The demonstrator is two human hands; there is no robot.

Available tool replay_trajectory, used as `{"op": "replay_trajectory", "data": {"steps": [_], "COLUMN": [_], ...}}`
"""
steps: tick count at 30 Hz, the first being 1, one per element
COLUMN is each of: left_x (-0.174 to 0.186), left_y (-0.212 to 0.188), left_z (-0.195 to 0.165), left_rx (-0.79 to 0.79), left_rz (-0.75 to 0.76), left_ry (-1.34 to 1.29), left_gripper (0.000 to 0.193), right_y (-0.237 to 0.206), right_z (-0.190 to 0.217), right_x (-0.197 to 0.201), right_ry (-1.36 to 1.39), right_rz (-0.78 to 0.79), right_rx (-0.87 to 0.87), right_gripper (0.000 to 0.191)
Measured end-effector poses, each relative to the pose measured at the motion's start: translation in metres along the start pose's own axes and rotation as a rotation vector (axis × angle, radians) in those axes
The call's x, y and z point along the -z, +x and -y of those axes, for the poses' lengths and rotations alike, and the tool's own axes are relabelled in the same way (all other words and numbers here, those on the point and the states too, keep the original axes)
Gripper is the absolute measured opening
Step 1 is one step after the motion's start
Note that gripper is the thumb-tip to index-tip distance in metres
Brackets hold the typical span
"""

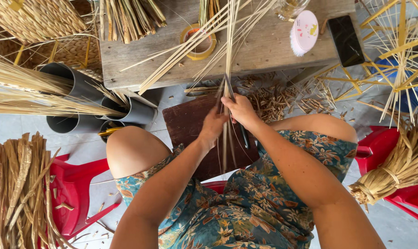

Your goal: The person sits on a low stool and uses a small knife to split and shave thin bamboo strips, drawing each strip across the blade to trim it, then sets finished strips aside and reaches for the next piece from the pile.

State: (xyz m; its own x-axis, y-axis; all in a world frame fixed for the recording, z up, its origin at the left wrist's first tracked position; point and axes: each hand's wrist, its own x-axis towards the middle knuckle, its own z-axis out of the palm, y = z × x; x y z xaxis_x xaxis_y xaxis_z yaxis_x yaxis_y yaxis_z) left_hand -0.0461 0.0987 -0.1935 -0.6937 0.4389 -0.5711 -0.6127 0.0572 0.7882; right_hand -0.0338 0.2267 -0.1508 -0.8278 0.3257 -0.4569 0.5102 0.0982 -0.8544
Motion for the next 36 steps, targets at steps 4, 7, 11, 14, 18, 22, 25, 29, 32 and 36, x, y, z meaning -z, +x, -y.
{"op": "replay_trajectory", "data": {"steps": [4,7,11,14,18,22,25,29,32,36], "left_x": [-0.003,0.003,0.014,0.022,0.023,0.013,0.006,-0.001,-0.004,-0.007], "left_y": [0.001,-0.009,-0.015,-0.004,0.025,0.052,0.068,0.082,0.090,0.094], "left_z": [0.006,-0.006,-0.043,-0.075,-0.098,-0.100,-0.102,-0.110,-0.117,-0.119], "left_rx": [-0.214,-0.315,-0.461,-0.677,-0.982,-0.936,-0.976,-0.940,-0.865,-0.836], "left_rz": [0.082,0.066,-0.108,-0.316,-0.405,-0.423,-0.441,-0.487,-0.520,-0.505], "left_ry": [0.510,0.923,1.012,0.948,0.938,1.046,1.105,1.183,1.207,1.226], "left_gripper": [0.056,0.052,0.026,0.022,0.035,0.045,0.051,0.047,0.033,0.026], "right_y": [0.009,0.012,0.013,0.011,0.010,0.013,0.018,0.027,0.032,0.035], "right_z": [-0.006,-0.012,-0.010,-0.001,0.009,0.007,0.004,0.004,0.005,0.009], "right_x": [-0.002,0.001,0.005,0.007,0.011,0.016,0.018,0.022,0.025,0.027], "right_ry": [-0.233,-0.216,-0.180,0.025,0.182,0.208,0.227,0.230,0.222,0.177], "right_rz": [-0.128,-0.116,-0.128,-0.164,-0.208,-0.280,-0.336,-0.394,-0.382,-0.345], "right_rx": [0.282,0.268,0.287,0.120,0.042,0.038,0.019,0.037,0.049,-0.007], "right_gripper": [0.031,0.023,0.019,0.018,0.016,0.018,0.019,0.019,0.019,0.021]}}
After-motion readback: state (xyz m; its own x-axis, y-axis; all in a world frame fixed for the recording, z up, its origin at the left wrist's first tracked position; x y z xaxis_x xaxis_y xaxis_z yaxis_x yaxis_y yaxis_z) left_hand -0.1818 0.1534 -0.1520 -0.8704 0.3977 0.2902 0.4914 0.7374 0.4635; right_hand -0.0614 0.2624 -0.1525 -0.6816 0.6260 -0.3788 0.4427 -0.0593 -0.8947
